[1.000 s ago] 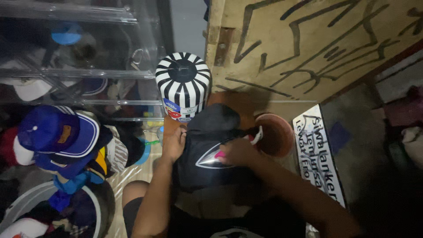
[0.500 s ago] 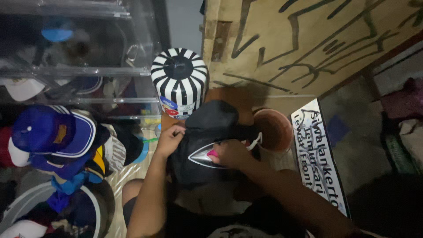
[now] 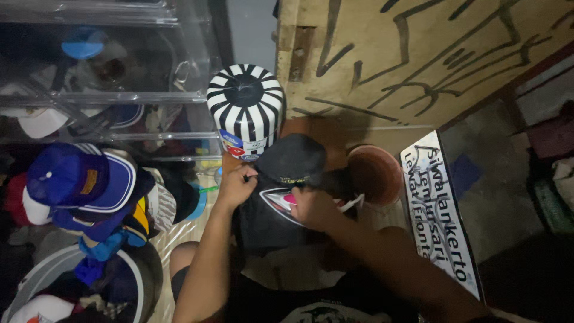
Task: The person irons a black cap using a small iron, pressing the crown and brim over a wooden stand and a round container.
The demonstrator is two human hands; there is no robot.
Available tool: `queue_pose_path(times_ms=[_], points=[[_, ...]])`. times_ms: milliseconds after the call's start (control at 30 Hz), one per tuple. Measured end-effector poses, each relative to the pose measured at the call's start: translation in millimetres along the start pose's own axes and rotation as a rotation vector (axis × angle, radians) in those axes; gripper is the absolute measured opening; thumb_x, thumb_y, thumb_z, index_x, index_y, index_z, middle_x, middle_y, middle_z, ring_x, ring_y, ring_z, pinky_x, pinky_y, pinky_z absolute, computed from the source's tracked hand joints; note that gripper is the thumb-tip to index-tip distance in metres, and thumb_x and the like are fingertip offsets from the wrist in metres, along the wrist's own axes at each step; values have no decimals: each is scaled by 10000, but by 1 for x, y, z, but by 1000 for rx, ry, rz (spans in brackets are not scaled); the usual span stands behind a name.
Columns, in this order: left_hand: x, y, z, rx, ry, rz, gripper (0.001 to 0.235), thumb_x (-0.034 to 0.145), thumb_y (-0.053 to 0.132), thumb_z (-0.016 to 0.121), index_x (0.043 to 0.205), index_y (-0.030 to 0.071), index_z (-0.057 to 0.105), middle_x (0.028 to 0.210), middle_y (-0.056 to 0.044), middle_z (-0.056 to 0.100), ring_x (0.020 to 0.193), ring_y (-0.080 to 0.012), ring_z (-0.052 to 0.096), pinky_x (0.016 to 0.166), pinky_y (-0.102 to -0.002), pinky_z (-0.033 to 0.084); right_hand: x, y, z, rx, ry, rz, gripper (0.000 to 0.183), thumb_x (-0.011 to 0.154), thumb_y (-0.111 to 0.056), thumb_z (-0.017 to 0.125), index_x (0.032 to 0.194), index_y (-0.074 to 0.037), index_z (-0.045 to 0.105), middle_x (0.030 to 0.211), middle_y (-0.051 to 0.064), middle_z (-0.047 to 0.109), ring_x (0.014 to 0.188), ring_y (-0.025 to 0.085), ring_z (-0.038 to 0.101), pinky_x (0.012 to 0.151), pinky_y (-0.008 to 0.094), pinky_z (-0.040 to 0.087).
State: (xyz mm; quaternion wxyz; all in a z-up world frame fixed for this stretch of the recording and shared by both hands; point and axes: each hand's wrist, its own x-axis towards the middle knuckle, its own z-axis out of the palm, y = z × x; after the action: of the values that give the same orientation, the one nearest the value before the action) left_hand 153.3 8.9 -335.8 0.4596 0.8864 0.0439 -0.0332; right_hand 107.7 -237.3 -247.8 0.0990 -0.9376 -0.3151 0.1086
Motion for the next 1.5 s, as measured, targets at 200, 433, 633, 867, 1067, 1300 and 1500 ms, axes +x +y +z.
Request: queue_pose_path(times_ms=[200, 433, 633, 867, 1067, 1300, 1500], points=[[21, -35, 9, 243, 26, -38, 156, 806, 352, 576, 922, 274, 646, 903, -24, 649, 935, -294, 640, 821, -410, 491, -13, 7, 3, -17, 121, -41, 202, 850, -296, 530, 915, -105, 525, 644, 134, 619, 612, 311, 661, 536, 399, 491], [7, -14, 5, 217, 103, 39, 183, 850, 321, 561, 929, 178, 644, 905, -122, 618, 940, -375, 614, 843, -484, 471, -1, -6, 9, -42, 53, 26, 200, 908, -299, 505, 908, -102, 541, 665, 110, 638, 642, 268, 671, 566, 362, 511], [-6, 1, -9, 316, 79, 129, 219, 815, 321, 566, 869, 128, 652, 811, -128, 601, 913, -388, 589, 871, -494, 435, 35, -23, 49, -128, -17, 195, 328, 908, -390, 441, 1007, -89, 525, 680, 91, 615, 614, 255, 658, 508, 375, 501], [-8, 1, -18, 230, 25, 164, 173, 734, 330, 598, 786, 173, 647, 768, -81, 626, 902, -341, 599, 906, -469, 393, 4, -28, 5, 35, -187, 344, 260, 918, -330, 483, 1031, -101, 529, 762, 97, 667, 750, 256, 688, 635, 364, 543], [3, -4, -6, 403, 35, 19, 254, 852, 397, 480, 905, 196, 625, 881, -107, 668, 944, -362, 632, 983, -520, 354, 28, -51, -7, 24, -140, 273, 287, 950, -322, 416, 1027, -61, 508, 759, 153, 668, 740, 296, 693, 627, 400, 550], [9, 11, 0, 477, 3, -112, 359, 894, 410, 494, 912, 130, 718, 1160, -149, 639, 988, -403, 627, 883, -493, 476, 14, -38, 7, 183, -237, 506, 276, 952, -286, 459, 1110, -70, 526, 789, 134, 675, 779, 280, 694, 645, 401, 547], [5, -20, 10, 647, 15, 56, 313, 949, 424, 445, 1136, 276, 648, 1179, -75, 627, 1111, -352, 591, 971, -453, 456, 15, -41, -6, 137, -298, 518, 300, 960, -370, 448, 1102, -117, 526, 822, 93, 674, 808, 236, 688, 683, 346, 546]])
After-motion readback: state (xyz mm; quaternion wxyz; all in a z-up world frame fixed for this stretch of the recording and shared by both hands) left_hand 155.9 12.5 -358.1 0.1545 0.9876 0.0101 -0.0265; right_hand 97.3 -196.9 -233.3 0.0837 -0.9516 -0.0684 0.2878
